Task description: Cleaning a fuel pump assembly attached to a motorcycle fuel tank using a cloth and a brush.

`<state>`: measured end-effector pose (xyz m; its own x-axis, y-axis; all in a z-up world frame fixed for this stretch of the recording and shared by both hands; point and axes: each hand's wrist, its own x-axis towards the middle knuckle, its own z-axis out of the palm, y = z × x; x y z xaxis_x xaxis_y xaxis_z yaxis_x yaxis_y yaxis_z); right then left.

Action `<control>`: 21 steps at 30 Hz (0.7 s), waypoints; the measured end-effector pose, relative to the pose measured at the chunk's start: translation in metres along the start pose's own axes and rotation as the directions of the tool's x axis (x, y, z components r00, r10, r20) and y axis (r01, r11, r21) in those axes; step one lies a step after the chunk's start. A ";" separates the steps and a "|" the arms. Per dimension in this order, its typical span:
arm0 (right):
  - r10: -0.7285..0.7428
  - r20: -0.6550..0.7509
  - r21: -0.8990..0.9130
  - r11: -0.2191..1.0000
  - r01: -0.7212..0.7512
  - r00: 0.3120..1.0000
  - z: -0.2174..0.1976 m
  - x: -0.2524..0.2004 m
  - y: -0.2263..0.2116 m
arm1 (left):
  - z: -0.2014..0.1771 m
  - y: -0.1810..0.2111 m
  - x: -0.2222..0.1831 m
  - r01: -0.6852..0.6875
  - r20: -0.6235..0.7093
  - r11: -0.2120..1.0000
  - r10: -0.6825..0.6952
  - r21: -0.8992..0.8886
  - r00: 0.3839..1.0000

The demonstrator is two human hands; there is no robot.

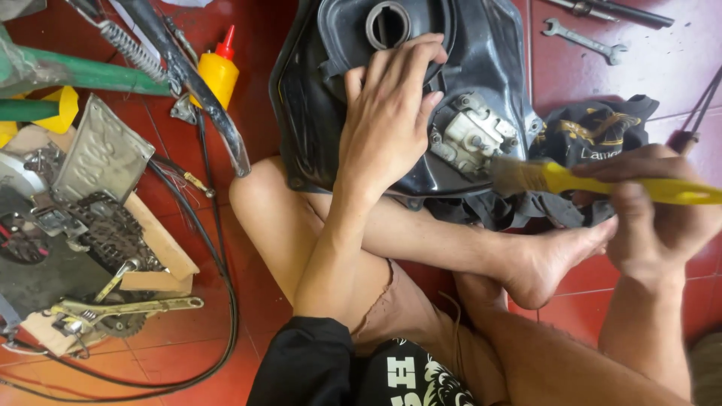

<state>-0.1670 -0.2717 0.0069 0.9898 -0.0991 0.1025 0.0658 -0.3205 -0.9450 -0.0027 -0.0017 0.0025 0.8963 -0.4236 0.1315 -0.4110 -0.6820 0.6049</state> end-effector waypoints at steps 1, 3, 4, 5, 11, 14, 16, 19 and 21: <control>-0.002 -0.006 -0.004 1.000 0.002 1.000 0.004 0.006 0.001 | -0.001 0.000 0.001 -0.007 -0.001 1.000 0.007 -0.003 1.000; -0.051 -0.026 0.183 0.982 0.055 0.998 0.011 0.015 0.005 | -0.001 0.001 0.001 0.003 0.010 1.000 -0.003 -0.005 1.000; -0.046 -0.030 0.181 0.982 0.051 0.998 0.009 0.017 0.010 | -0.001 0.002 0.000 0.001 0.015 1.000 -0.001 -0.008 1.000; -0.043 0.021 0.155 0.987 0.040 0.999 0.008 0.019 0.017 | -0.002 0.002 0.001 0.001 0.018 1.000 -0.001 -0.006 1.000; -0.097 -0.065 0.080 0.992 0.102 0.993 -0.003 0.037 0.020 | -0.004 0.003 0.002 0.009 0.043 1.000 -0.009 0.007 0.999; -0.176 -0.016 0.090 0.980 0.177 0.984 0.010 0.061 0.024 | -0.003 0.003 0.003 0.016 0.055 1.000 -0.017 0.013 0.998; -0.208 0.075 0.027 0.978 0.207 0.975 0.008 0.069 0.026 | -0.005 0.003 0.004 0.019 0.068 1.000 -0.020 0.016 0.997; -0.078 0.124 -0.076 0.993 0.088 0.989 -0.012 0.066 0.025 | -0.005 0.004 0.004 0.027 0.074 1.000 -0.027 0.004 0.997; -0.126 0.062 -0.015 0.992 0.128 0.990 -0.021 0.064 0.020 | -0.004 0.003 0.003 0.025 0.073 1.000 -0.026 0.011 0.997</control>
<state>-0.1047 -0.3042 0.0012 0.9795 0.0010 0.2016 0.1896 -0.3449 -0.9193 -0.0005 -0.0028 0.0080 0.8922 -0.4479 0.0581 -0.3899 -0.6989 0.5996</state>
